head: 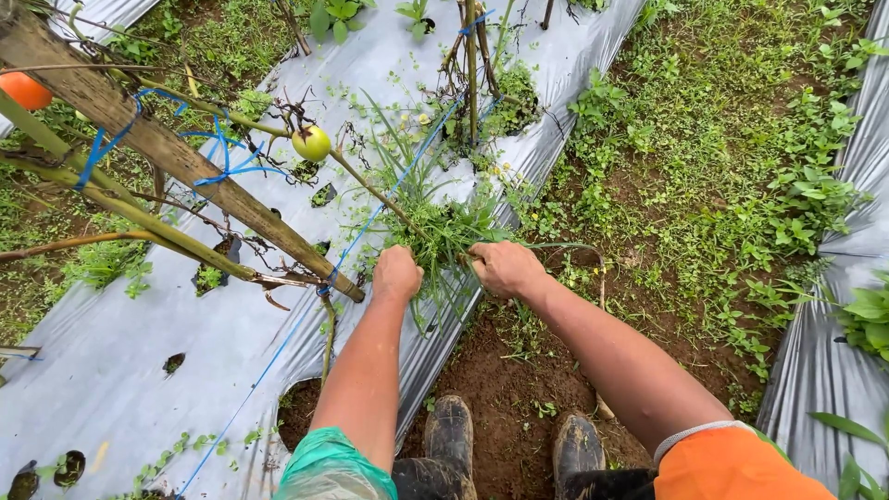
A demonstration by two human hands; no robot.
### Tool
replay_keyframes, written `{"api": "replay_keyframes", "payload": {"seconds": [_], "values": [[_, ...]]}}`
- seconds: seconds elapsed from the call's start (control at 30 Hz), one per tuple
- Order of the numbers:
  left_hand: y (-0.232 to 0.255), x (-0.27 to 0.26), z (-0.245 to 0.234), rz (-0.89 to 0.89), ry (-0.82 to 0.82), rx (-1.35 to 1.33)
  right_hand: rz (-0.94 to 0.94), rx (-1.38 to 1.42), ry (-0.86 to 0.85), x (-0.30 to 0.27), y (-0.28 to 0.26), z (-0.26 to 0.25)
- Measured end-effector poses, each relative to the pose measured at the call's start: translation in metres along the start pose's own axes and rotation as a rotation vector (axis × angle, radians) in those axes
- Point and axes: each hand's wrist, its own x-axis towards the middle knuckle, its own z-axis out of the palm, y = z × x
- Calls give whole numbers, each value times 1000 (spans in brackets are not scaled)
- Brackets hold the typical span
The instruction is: The person uses a hoe to loosen soil and remove weeds from a garden path between rows of plants. They then switch to using their hands to pull out weeds and grass from the base of a tomato plant supported by a wooden stake.
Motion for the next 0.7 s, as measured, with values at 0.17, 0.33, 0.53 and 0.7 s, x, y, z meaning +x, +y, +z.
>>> {"api": "replay_keyframes", "payload": {"seconds": [0.17, 0.33, 0.53, 0.7], "values": [[10, -13, -16, -79, 4, -148, 33, -13, -7, 5, -2, -6], [22, -33, -41, -81, 6, -205, 62, -29, -37, 25, 20, 0], [27, -45, -57, -10, -73, -122, 66, 5, -58, 11, 12, -13], [41, -58, -66, 25, -230, 127, 73, 112, -38, 13, 16, 0]]}}
